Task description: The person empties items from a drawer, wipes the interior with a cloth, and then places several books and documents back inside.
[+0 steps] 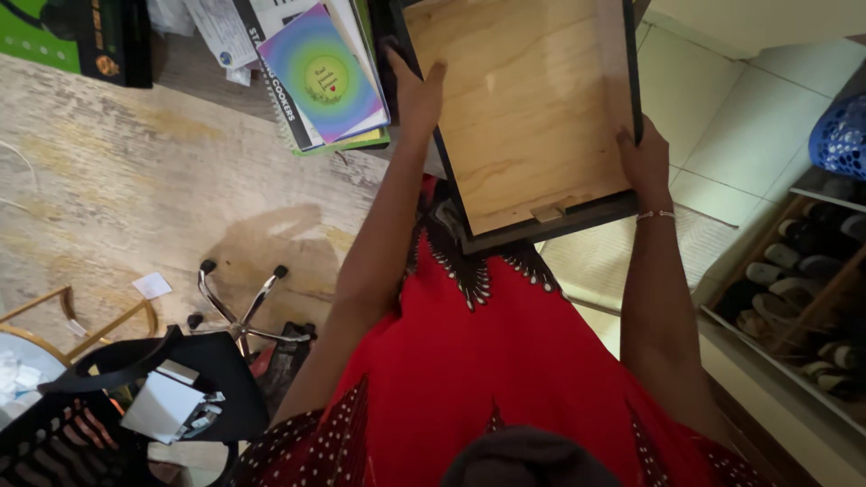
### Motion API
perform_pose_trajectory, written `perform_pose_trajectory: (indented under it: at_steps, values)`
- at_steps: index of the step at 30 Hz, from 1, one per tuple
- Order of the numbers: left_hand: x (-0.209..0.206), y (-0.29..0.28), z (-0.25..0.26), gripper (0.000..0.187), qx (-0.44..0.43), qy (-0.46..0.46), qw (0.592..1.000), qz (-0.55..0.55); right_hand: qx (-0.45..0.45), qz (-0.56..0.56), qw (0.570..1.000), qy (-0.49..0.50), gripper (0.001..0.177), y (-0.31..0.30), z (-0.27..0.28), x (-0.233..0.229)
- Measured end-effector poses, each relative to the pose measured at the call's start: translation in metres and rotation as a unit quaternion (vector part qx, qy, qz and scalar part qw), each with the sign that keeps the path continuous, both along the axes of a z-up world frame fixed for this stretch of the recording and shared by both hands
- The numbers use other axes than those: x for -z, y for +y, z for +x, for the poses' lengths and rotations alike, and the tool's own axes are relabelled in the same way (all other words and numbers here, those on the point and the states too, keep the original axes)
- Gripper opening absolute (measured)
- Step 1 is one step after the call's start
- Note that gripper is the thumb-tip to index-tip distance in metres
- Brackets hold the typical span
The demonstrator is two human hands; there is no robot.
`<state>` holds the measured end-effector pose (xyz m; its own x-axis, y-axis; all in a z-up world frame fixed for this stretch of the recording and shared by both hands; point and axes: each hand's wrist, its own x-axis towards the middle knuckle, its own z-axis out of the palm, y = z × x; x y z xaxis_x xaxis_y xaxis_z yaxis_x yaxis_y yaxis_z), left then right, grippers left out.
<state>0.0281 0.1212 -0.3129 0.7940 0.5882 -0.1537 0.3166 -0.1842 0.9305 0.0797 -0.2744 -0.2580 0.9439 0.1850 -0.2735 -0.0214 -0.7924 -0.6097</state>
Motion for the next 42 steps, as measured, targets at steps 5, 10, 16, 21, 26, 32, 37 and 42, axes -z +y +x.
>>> perform_pose_trajectory:
  at_steps: [5, 10, 16, 21, 26, 32, 37, 42]
  values:
    - [-0.047, -0.051, -0.082, 0.107, 0.106, 0.009, 0.979, 0.171, 0.003, 0.010, 1.000, -0.004, 0.039, -0.006, -0.003, 0.013]
    - [-0.077, -0.068, -0.132, 0.089, 0.130, 0.098, 0.985, 0.060, 0.018, 0.006, 1.000, 0.007, 0.040, -0.003, 0.002, 0.009]
    - [-0.045, -0.074, -0.131, 0.059, 0.103, 0.107, 0.986, 0.078, 0.047, 0.017, 0.998, -0.022, 0.038, 0.002, -0.014, 0.009]
    - [-0.050, -0.062, -0.135, 0.056, 0.102, 0.068, 0.985, 0.123, 0.079, 0.014, 0.996, -0.044, 0.033, -0.002, -0.063, 0.003]
    - [-0.047, -0.049, -0.120, 0.056, 0.097, 0.075, 0.978, 0.169, 0.180, 0.027, 0.983, 0.003, 0.032, 0.020, -0.108, 0.000]
    - [-0.052, -0.037, -0.111, 0.049, 0.131, 0.068, 0.970, 0.191, 0.217, 0.072, 0.973, -0.014, 0.031, 0.031, -0.136, 0.001]
    - [-0.038, -0.028, -0.095, 0.048, 0.136, 0.073, 0.969, 0.191, 0.262, 0.048, 0.963, 0.037, 0.029, 0.042, -0.133, 0.008]
    - [-0.026, -0.018, -0.077, 0.049, 0.123, 0.084, 0.968, 0.202, 0.235, 0.069, 0.970, -0.010, 0.028, 0.057, -0.127, 0.018]
